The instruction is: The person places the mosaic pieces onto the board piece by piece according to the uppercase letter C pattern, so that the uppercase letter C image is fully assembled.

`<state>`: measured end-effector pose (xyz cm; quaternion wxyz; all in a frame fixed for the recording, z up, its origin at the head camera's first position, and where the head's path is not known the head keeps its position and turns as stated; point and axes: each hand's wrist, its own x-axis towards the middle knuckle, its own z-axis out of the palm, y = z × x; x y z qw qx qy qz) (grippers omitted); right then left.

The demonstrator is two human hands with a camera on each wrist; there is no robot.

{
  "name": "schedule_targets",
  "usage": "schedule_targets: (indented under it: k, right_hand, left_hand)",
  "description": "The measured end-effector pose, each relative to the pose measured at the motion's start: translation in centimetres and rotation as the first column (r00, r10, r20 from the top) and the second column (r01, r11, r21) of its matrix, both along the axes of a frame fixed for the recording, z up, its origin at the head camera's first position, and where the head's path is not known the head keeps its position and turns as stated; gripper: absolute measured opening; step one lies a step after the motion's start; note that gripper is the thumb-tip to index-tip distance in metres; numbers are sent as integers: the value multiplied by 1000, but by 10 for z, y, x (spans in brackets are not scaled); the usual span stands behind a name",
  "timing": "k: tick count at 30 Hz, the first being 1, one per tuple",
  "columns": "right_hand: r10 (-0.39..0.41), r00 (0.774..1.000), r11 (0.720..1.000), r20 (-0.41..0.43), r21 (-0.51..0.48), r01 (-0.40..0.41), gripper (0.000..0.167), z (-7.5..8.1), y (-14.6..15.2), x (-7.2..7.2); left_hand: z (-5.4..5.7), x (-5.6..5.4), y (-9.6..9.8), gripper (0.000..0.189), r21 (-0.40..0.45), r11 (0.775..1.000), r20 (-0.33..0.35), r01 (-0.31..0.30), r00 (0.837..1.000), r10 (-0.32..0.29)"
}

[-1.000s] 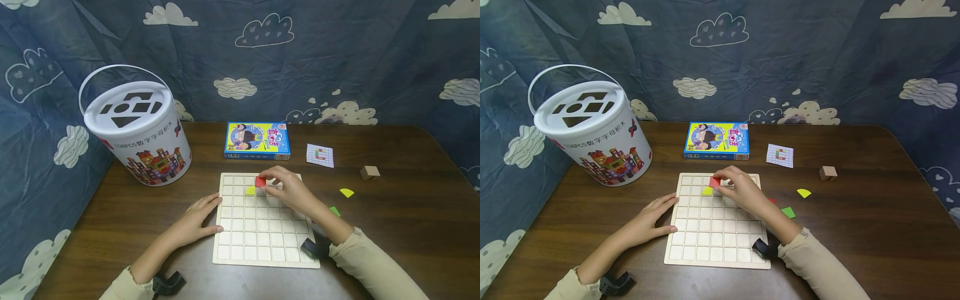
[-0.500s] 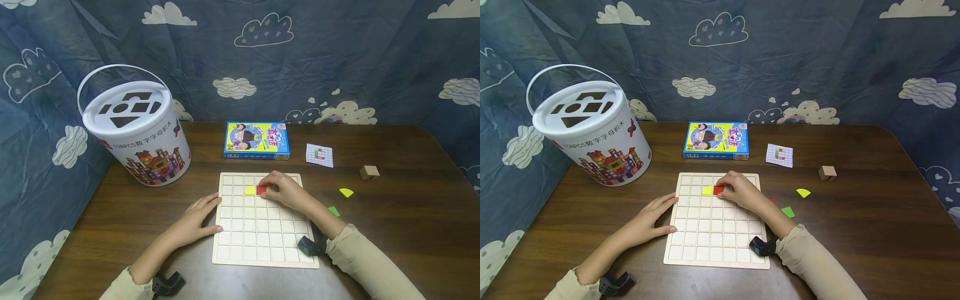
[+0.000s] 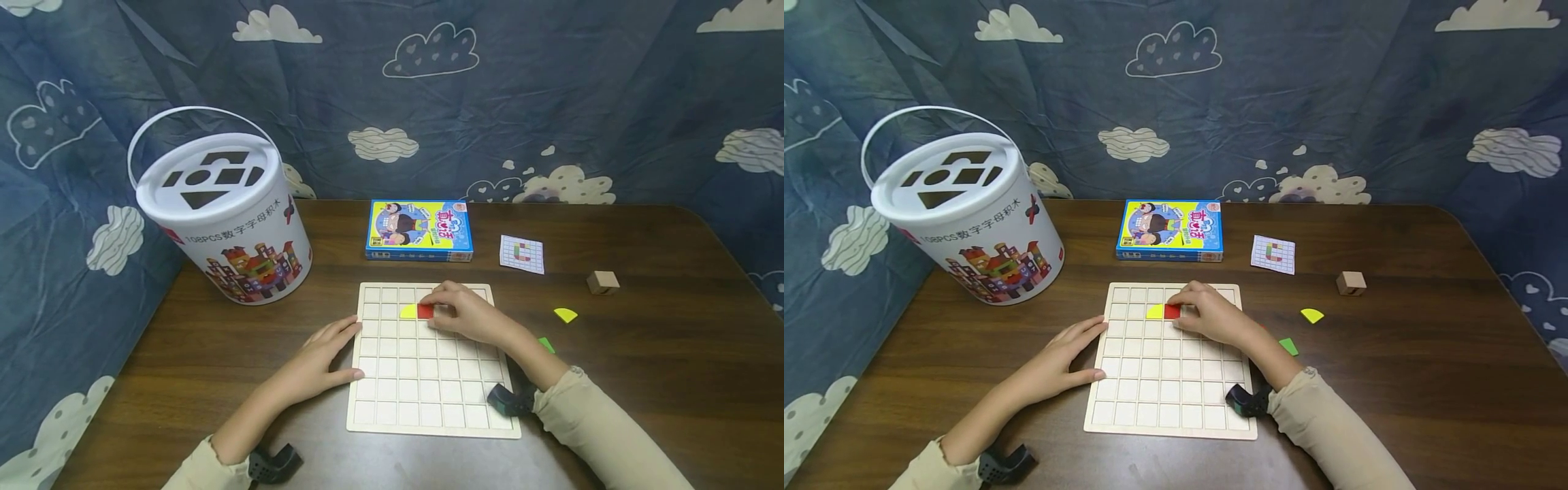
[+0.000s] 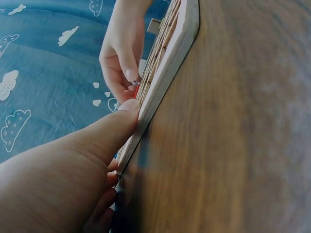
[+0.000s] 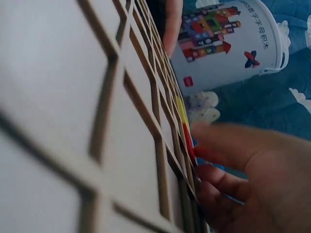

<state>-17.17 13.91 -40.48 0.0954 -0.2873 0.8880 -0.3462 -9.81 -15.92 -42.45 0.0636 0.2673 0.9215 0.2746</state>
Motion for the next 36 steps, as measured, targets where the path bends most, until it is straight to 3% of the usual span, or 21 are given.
schedule_targets:
  k: [6,11,17,28,36]
  right_hand:
    - [15,998,999,64,-31,-13,46,20,11,6]
    - [6,999,997,-48,-83,-10,46,38,30,14]
    - [-103,987,994,-124,-43,98,49,47,68,25]
    - [-306,947,951,-99,26,310,54,24,147,42]
    - [-324,945,934,-47,139,328,53,4,172,40]
  left_hand:
    - [-1,-1,1,79,2,1000,8,-3,1000,3]
    - [-1,0,1,78,6,1000,12,-5,1000,5]
    - [0,0,1,78,2,1000,18,-8,1000,7]
    - [0,-1,2,78,0,1000,39,-6,999,6]
    - [2,0,1,78,2,1000,36,-13,999,12]
